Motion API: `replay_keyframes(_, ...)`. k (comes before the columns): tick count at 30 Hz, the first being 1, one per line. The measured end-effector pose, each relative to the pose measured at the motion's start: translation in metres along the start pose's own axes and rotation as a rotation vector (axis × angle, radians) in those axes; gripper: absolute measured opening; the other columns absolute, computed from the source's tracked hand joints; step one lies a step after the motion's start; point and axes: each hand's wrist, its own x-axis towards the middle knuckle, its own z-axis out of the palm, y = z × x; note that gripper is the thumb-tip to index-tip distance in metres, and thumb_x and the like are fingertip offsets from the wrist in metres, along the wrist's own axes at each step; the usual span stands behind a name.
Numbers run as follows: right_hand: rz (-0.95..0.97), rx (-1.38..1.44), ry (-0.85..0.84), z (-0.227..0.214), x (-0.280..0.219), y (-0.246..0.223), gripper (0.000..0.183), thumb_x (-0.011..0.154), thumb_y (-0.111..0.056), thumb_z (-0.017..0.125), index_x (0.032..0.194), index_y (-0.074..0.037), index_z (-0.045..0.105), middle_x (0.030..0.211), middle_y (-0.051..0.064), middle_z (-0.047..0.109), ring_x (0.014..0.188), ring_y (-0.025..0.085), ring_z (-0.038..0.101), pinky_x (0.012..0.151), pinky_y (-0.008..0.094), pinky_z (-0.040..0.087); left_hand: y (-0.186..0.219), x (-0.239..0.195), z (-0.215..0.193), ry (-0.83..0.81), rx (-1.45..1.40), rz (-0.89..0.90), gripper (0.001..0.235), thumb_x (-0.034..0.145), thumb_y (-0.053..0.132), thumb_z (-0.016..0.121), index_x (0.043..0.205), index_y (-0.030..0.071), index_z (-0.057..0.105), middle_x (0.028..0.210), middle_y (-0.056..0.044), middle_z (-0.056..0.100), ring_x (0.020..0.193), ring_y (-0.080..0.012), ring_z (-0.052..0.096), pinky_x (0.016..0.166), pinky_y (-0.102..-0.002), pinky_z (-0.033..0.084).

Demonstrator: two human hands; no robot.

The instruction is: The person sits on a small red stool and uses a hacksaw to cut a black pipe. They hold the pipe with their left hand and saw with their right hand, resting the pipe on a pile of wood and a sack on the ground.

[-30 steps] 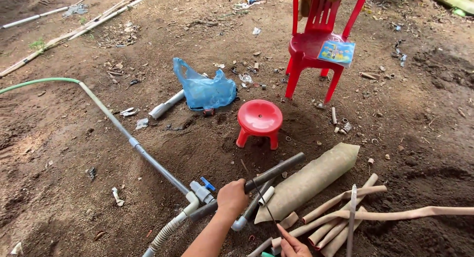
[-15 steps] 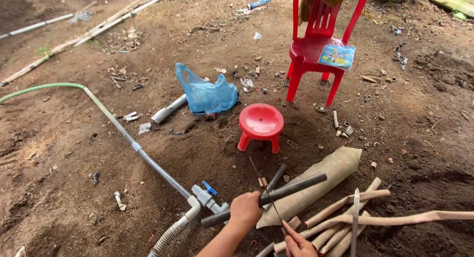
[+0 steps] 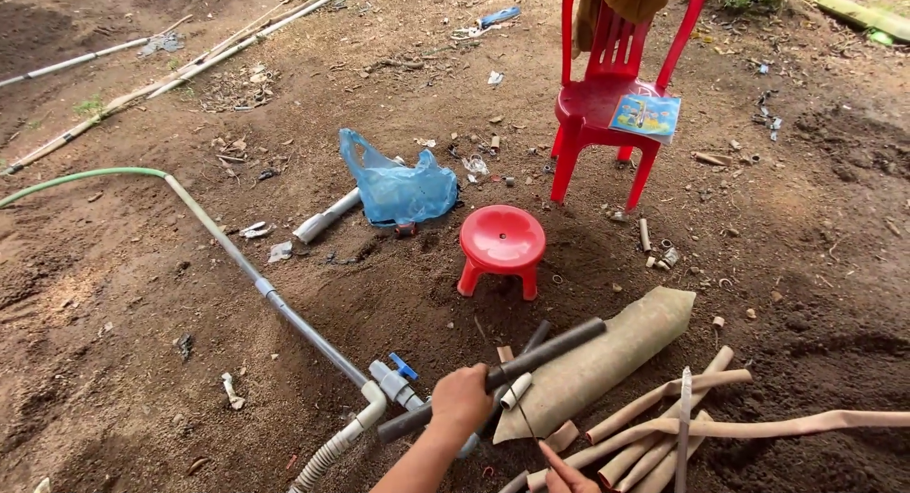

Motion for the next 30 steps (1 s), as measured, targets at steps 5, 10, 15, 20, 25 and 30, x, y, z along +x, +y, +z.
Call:
replay_keyframes(5, 0.017, 0.157, -0.081, 0.009, 0.008, -0.003, 0.058, 0.101, 0.000, 0.062, 0.159, -0.007, 0.058, 0.055, 0.007, 0.061, 0.049, 0.013, 0.047, 0.049, 0.023, 0.036, -0.002, 0.000, 0.000, 0.026, 0.032, 0.073, 0.011, 0.098, 0.027, 0.075, 0.099, 0.017, 0.071, 0.082, -0.002, 0.071, 0.068, -0.0217, 0.068, 0.069, -0.039, 0.059)
replay_keyframes(10, 0.095, -0.132, 0.180, 0.033, -0.024, -0.043, 0.050, 0.092, -0.002, 0.064, 0.137, -0.011, 0.085, 0.077, 0.007, 0.088, 0.058, 0.011, 0.064, 0.056, 0.022, 0.049, -0.004, 0.005, 0.003, -0.015, 0.044, 0.011, 0.021, 0.104, 0.040, 0.072, 0.100, 0.019, 0.069, 0.080, 0.003, 0.069, 0.065, -0.0133, 0.065, 0.065, -0.031, 0.059)
replay_keyframes(15, 0.192, 0.147, -0.026, 0.025, -0.009, -0.040, 0.054, 0.102, -0.012, 0.065, 0.156, -0.008, 0.063, 0.068, 0.011, 0.072, 0.059, 0.015, 0.058, 0.063, 0.027, 0.049, -0.001, 0.005, 0.001, 0.002, 0.051, 0.009, 0.006, 0.099, 0.023, 0.066, 0.100, 0.018, 0.070, 0.087, -0.002, 0.072, 0.074, -0.0229, 0.071, 0.072, -0.040, 0.059)
replay_keyframes(20, 0.138, 0.054, 0.020, 0.025, -0.028, -0.056, 0.052, 0.098, 0.000, 0.068, 0.149, -0.007, 0.075, 0.064, 0.003, 0.067, 0.054, 0.009, 0.048, 0.053, 0.022, 0.036, 0.006, -0.005, 0.007, 0.030, 0.013, -0.047, 0.014, 0.101, 0.032, 0.065, 0.105, 0.022, 0.073, 0.089, -0.003, 0.075, 0.077, -0.0249, 0.073, 0.073, -0.043, 0.060)
replay_keyframes(25, 0.220, 0.119, -0.055, 0.025, -0.017, -0.085, 0.056, 0.104, -0.009, 0.061, 0.159, -0.013, 0.063, 0.052, 0.007, 0.054, 0.050, 0.013, 0.044, 0.051, 0.024, 0.032, 0.008, 0.011, 0.007, -0.002, 0.018, 0.022, 0.016, 0.108, 0.031, 0.063, 0.099, 0.018, 0.068, 0.080, 0.001, 0.070, 0.063, -0.0156, 0.067, 0.060, -0.034, 0.060)
replay_keyframes(30, 0.251, 0.084, -0.038, 0.020, -0.032, -0.093, 0.057, 0.103, -0.010, 0.063, 0.159, -0.013, 0.063, 0.062, 0.009, 0.061, 0.056, 0.015, 0.049, 0.055, 0.025, 0.036, 0.014, 0.001, 0.023, 0.038, 0.035, 0.048, 0.020, 0.104, 0.034, 0.065, 0.096, 0.016, 0.069, 0.082, -0.002, 0.071, 0.069, -0.0218, 0.069, 0.064, -0.039, 0.058)
